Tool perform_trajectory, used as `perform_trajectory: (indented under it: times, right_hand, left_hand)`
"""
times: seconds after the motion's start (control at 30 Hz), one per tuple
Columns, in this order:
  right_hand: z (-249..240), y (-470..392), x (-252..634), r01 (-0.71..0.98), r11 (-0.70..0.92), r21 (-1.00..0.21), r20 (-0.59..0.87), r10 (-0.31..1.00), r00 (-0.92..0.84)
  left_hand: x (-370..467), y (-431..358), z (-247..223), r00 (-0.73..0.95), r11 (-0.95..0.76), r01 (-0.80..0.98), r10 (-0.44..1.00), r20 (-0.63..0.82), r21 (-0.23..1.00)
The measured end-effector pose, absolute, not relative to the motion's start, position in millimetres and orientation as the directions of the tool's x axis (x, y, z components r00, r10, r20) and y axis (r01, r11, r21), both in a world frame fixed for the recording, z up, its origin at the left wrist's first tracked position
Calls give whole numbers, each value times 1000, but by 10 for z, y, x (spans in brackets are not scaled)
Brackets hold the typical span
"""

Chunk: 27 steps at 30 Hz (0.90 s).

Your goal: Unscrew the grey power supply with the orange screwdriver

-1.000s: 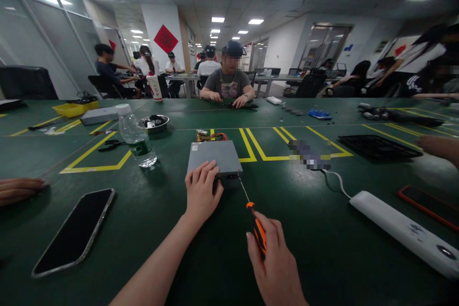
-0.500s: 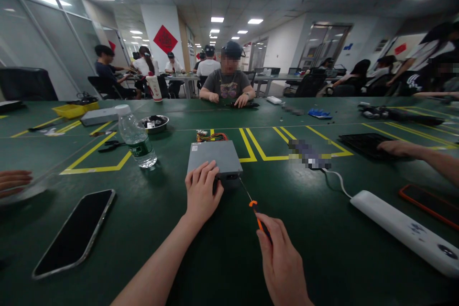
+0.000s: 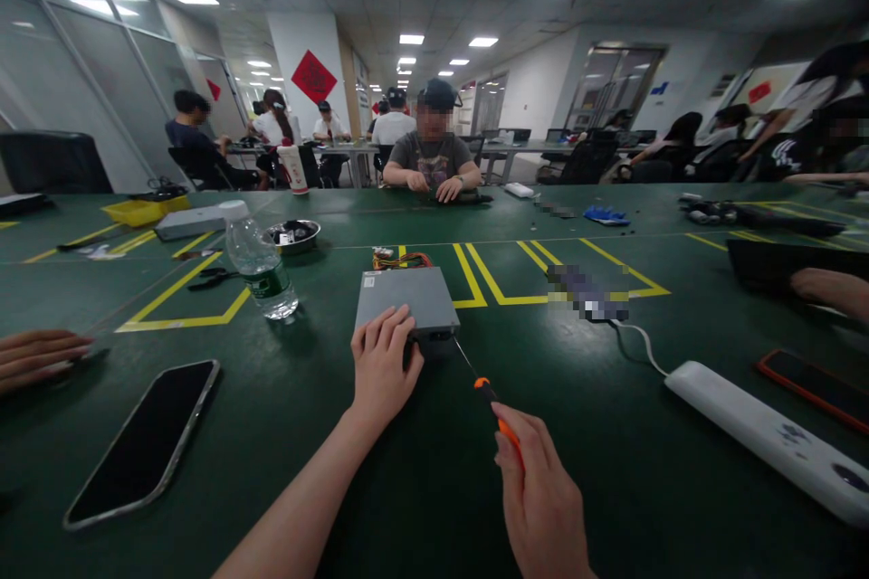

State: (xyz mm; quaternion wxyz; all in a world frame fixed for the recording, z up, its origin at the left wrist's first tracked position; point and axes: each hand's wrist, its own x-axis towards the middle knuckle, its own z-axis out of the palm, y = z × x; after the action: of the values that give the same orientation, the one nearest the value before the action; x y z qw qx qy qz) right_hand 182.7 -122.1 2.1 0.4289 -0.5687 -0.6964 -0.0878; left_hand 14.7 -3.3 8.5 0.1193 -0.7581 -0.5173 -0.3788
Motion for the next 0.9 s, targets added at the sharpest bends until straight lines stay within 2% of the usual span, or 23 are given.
perform_trajectory:
  times: [0.13,0.33,0.57,0.67,0.8,0.9]
  right_hand:
    - [22,-1232,1791,874,321,-365,677,736,12]
    - [-21,-1236,1725,896,403,-185,729,668,-150]
    - [10,-1226,1813,879,361,-312,693,719,-49]
    - [-1,-1241,1763,893,333,-303,693,720,-33]
    - [-21,-1244,1749,871,417,-260,742,664,-96]
    - [-9,-1236,1809,872,401,-281,742,667,-67]
  left_hand:
    - [150,-39,99,175,-439,872,694,698,217]
    - [154,-44,104,171,-440,869,696,698,226]
    - [153,-41,95,165,-434,872,697,697,227]
    - [152,-41,94,172,-432,875,700,693,218]
    - [151,-42,94,173,-432,876,697,696,215]
    - [149,-42,94,174,-434,875,694,698,214]
